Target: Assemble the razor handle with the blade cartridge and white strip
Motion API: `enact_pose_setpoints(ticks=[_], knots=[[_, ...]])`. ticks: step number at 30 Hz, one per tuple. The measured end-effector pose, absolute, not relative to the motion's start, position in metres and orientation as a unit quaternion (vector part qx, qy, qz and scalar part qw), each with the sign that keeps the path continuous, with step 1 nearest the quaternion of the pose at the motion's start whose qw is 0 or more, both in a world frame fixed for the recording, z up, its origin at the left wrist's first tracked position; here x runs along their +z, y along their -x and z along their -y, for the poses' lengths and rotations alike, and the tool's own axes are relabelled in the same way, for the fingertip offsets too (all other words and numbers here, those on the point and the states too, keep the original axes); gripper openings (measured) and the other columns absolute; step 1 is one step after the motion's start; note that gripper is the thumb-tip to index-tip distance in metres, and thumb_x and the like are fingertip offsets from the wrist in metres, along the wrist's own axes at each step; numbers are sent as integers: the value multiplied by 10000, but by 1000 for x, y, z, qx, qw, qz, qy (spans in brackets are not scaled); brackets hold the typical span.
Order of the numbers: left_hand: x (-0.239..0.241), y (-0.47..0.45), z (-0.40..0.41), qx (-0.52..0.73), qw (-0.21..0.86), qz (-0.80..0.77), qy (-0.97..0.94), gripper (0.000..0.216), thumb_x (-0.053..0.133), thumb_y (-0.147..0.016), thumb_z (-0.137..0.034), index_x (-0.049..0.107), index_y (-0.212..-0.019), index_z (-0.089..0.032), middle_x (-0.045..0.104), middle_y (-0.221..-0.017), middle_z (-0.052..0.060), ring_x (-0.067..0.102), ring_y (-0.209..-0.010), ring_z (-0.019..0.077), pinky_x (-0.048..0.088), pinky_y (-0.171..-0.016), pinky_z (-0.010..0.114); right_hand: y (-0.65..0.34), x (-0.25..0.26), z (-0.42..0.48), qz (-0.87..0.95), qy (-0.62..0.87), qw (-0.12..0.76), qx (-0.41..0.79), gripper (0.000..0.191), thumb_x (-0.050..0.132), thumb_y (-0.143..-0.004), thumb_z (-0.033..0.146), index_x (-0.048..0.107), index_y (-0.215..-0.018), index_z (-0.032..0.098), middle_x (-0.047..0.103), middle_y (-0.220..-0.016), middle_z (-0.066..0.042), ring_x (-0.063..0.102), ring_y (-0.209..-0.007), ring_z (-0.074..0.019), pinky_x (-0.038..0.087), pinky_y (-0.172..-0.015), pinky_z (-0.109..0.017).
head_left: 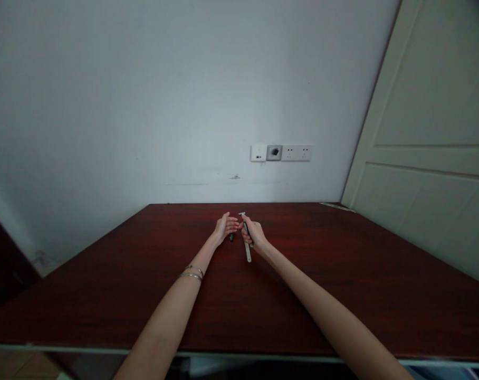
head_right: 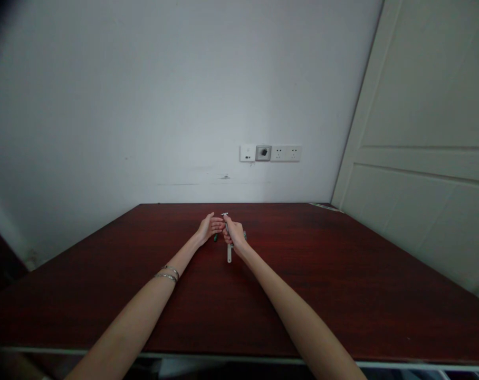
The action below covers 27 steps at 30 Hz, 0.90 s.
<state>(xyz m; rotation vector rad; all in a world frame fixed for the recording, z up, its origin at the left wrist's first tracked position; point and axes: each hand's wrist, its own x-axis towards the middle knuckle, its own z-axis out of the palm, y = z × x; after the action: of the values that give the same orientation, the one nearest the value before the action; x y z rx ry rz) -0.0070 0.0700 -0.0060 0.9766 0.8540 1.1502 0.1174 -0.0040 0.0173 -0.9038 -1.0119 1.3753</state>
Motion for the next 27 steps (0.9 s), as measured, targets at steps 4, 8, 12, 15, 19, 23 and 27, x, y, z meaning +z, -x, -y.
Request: enact_pose_setpoints(ticks=[4, 8, 12, 15, 19, 23, 27], knots=[[8, 7, -64, 549, 578, -409, -444, 224, 520, -788, -298, 621, -742, -102, 646, -632, 85, 575, -485, 107, 425, -486, 195, -120, 19, 1, 431, 374, 581, 580, 376, 530, -721, 519, 522, -643, 151, 375, -398, 72, 280, -300, -34, 168, -288, -156], [22, 8, -53, 550, 506, -422, -513, 100, 563, -732, -194, 633, -709, -126, 648, -665, 60, 559, -515, 89, 412, -491, 183, -125, 19, -5, 420, 359, 607, 570, 289, 480, -745, 420, 563, -712, 145, 438, -455, 53, 341, -327, -52, 225, -299, -172], [27, 12, -45, 513, 435, -445, -591, 89, 569, -716, -174, 645, -680, -143, 642, -678, 53, 555, -558, 106, 405, -487, 186, -128, 20, -10, 424, 365, 635, 532, 231, 474, -719, 327, 595, -786, 142, 466, -474, 50, 389, -349, -72, 277, -318, -186], [23, 19, -45, 500, 380, -478, -614, 90, 570, -701, -136, 654, -676, -153, 643, -697, 53, 570, -616, 133, 431, -535, 205, -132, 21, -11, 457, 392, 651, 462, 234, 536, -692, 357, 609, -788, 156, 463, -458, 58, 425, -377, -86, 305, -356, -187], [16, 28, -48, 526, 386, -475, -591, 122, 588, -649, -59, 654, -657, -160, 637, -691, 47, 588, -726, 167, 463, -656, 242, -139, 23, -15, 504, 398, 687, 338, 202, 643, -630, 342, 631, -721, 162, 555, -591, 24, 489, -522, -93, 386, -486, -189], [15, 30, -45, 519, 408, -435, -612, 152, 630, -607, -41, 670, -705, -150, 649, -719, 53, 595, -775, 180, 463, -755, 280, -148, 19, -22, 562, 403, 670, 271, 194, 640, -653, 339, 655, -732, 163, 594, -655, -1, 506, -597, -114, 408, -572, -214], [15, 22, -40, 473, 420, -370, -681, 284, 686, -593, -92, 664, -873, -134, 659, -916, 78, 601, -806, 173, 448, -829, 328, -154, 12, -28, 587, 437, 645, 219, 266, 603, -686, 393, 668, -781, 153, 609, -683, -20, 524, -623, -141, 419, -602, -249]])
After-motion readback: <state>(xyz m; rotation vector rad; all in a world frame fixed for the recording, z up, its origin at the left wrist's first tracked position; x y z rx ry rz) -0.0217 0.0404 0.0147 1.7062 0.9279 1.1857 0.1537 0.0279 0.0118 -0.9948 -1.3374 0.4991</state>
